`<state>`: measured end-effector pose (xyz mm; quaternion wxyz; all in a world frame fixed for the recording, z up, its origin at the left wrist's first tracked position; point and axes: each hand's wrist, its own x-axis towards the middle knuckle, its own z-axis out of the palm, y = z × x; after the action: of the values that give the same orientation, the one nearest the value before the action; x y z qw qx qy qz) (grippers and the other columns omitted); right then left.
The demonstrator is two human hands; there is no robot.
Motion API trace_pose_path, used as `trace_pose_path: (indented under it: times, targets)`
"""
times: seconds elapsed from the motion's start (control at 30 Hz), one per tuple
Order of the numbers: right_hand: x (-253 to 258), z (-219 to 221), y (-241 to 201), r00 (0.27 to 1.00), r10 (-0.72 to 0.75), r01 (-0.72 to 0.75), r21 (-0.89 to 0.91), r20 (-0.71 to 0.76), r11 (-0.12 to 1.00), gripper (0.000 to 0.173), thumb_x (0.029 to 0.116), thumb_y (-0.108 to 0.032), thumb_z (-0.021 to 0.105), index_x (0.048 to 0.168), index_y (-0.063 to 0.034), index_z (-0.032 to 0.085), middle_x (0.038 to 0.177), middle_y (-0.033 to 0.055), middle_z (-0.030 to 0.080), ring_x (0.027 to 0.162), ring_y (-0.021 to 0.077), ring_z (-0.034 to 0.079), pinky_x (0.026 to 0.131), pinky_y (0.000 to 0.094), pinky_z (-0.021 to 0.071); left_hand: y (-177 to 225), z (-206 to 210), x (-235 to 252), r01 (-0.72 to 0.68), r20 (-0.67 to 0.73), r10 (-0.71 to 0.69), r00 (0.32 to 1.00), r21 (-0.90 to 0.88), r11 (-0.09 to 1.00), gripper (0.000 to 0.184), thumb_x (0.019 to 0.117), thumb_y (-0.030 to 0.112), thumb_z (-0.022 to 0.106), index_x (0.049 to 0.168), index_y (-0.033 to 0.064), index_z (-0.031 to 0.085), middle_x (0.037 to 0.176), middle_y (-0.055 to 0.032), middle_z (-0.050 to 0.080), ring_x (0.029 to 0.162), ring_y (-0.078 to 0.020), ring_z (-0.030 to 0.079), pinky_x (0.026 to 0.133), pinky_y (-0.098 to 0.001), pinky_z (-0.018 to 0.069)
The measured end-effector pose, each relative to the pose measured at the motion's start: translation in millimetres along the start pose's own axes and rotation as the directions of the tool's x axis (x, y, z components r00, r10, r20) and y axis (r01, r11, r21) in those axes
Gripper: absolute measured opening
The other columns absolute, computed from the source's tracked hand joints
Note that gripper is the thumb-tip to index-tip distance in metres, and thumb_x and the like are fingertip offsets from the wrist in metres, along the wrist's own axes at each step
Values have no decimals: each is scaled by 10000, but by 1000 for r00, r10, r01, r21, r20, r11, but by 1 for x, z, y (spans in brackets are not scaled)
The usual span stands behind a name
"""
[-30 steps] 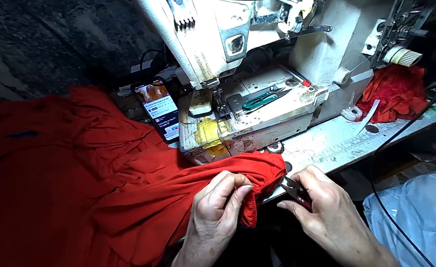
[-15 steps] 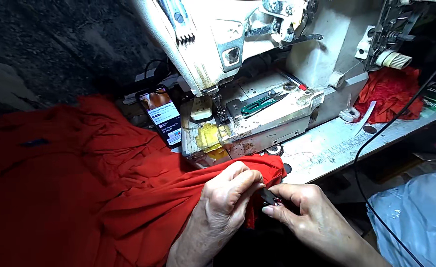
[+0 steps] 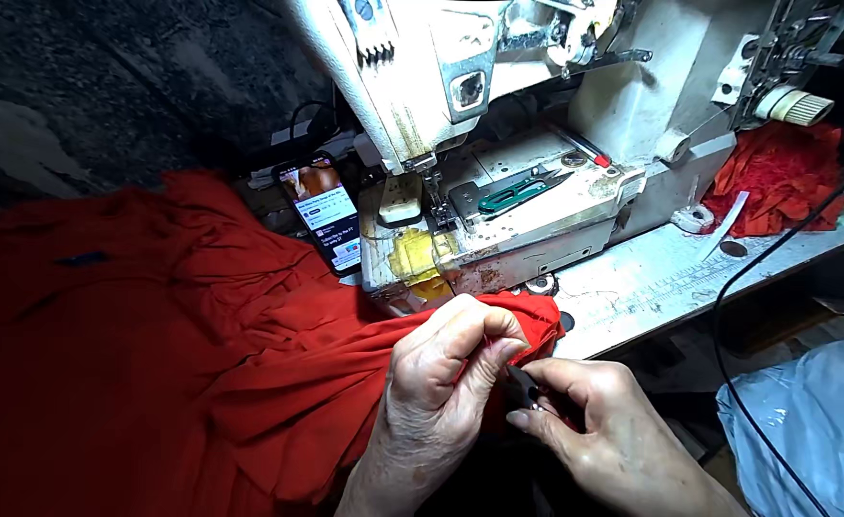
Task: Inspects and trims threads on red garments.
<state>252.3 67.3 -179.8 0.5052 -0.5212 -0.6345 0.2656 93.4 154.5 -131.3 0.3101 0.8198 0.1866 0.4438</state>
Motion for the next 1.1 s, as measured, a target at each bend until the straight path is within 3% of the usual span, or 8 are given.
trace_pose_path:
  times: [0.17, 0.3, 0.5, 0.57, 0.67, 0.77, 0.9, 1.1]
  targets:
    - [-1, 0, 3, 990, -15, 21, 41, -144, 999, 170, 966, -168, 619, 943, -68, 755, 752, -40, 683, 663, -31, 610, 599, 136, 504, 28, -14, -9, 114, -12, -146, 989, -566, 817, 116, 1017, 228, 615, 1017, 146, 697, 873, 48, 652, 670, 12, 591, 577, -126, 507]
    - [1, -15, 15, 931, 102, -62, 126, -350, 990, 142, 892, -186, 712, 1027, -141, 722, 718, -93, 635, 508, -18, 529, 441, 135, 448, 30, -17, -45, 235, 243, -152, 958, -360, 903, 131, 1026, 192, 617, 997, 97, 702, 943, 36, 689, 845, 20, 638, 749, -142, 540]
    - [8, -1, 29, 954, -129, 158, 88, -271, 984, 295, 814, -65, 779, 1105, -93, 741, 1115, -14, 703, 743, -4, 611, 599, 139, 519, 7, 62, -110, 217, 423, -292, 858, 217, 952, 176, 902, -66, 591, 973, -30, 749, 1051, -212, 691, 1065, -348, 660, 920, -417, 557]
    - [12, 1, 33, 971, -154, 157, 4, -184, 988, 268, 854, -66, 728, 1121, -76, 748, 1177, 4, 701, 914, 33, 673, 746, 186, 585, 9, 61, -113, 179, 312, -233, 921, 191, 965, 170, 911, -14, 643, 1008, 18, 778, 1078, -172, 720, 1075, -297, 667, 943, -387, 546]
    - [18, 4, 38, 980, -63, 74, 56, -188, 996, 25, 903, -107, 697, 892, -98, 718, 868, -29, 663, 721, 29, 622, 615, 169, 533, 18, 54, -103, 149, -137, -99, 986, 426, 892, 159, 895, 289, 771, 936, 149, 708, 966, -43, 692, 1004, -165, 630, 940, -342, 463]
    - [23, 3, 35, 990, 10, 15, 176, -144, 984, 83, 933, -97, 654, 859, -102, 690, 747, -34, 620, 597, 25, 572, 522, 165, 485, -2, 47, -81, 208, -318, -8, 948, 601, 771, 406, 881, 427, 753, 1087, 90, 656, 1066, -106, 679, 1081, -238, 610, 998, -447, 412]
    - [32, -8, 34, 996, -10, 32, 231, -94, 973, 105, 921, -71, 664, 1011, -107, 704, 828, -29, 672, 643, 45, 605, 550, 178, 510, -27, 35, -63, 255, -338, -169, 926, 229, 939, 152, 956, 172, 648, 963, 89, 775, 922, 27, 747, 899, -38, 685, 847, -215, 558]
    - [31, -15, 38, 971, -240, 240, 53, 3, 969, 270, 822, -158, 762, 1081, -119, 692, 933, -63, 667, 753, -33, 593, 659, 131, 514, -32, 10, -45, 388, -187, -405, 895, -120, 914, 174, 1014, 144, 572, 985, 109, 739, 856, 20, 704, 738, -61, 647, 650, -187, 533]
